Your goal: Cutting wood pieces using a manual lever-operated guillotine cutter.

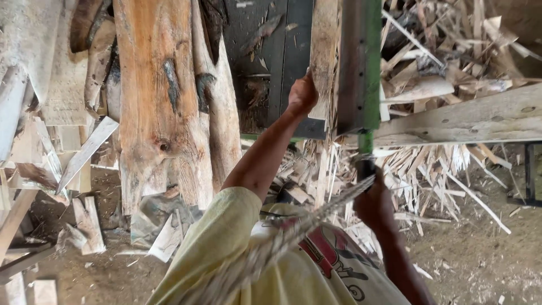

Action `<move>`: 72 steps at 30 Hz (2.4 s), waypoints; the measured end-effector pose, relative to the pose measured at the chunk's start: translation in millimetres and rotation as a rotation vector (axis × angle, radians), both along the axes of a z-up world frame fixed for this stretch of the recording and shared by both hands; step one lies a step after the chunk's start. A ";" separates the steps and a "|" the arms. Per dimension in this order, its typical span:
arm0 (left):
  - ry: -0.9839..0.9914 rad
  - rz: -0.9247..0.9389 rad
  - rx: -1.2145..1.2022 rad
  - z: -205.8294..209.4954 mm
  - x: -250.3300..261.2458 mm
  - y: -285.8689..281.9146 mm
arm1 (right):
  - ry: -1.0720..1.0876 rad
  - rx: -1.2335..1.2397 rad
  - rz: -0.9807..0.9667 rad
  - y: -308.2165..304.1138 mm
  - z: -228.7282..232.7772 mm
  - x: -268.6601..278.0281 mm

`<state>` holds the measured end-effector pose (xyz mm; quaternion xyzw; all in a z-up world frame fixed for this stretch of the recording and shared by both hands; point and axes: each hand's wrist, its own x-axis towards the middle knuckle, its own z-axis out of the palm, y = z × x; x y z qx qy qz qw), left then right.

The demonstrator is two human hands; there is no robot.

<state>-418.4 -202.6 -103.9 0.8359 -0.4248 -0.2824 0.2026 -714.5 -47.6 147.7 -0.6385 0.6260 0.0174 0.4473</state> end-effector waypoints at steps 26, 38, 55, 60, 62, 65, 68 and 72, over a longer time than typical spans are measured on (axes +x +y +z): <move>0.324 0.292 -0.152 62.7 -8.2 131.0 | -0.084 -0.201 0.036 1.9 -129.5 -6.6; 1.089 0.577 -0.387 21.6 -60.4 232.2 | -0.219 -0.163 0.040 3.6 -57.3 -7.2; 1.057 0.599 -0.671 104.4 -42.3 441.9 | -0.508 0.048 0.742 61.5 -323.6 29.0; 0.827 0.642 -0.928 113.8 8.5 494.0 | -0.363 0.632 0.474 61.0 -364.8 93.0; 0.999 0.700 -1.087 165.6 106.7 511.8 | -0.355 0.622 0.521 60.0 -370.9 122.7; 0.942 0.857 -1.313 272.6 213.5 536.7 | -0.304 0.596 0.573 94.0 -334.4 128.1; 0.605 0.814 -1.361 312.4 240.8 527.6 | -0.343 0.566 0.628 123.3 -281.6 170.8; 0.419 0.677 -0.730 197.3 198.0 477.1 | -0.417 0.561 0.579 143.6 -266.0 182.0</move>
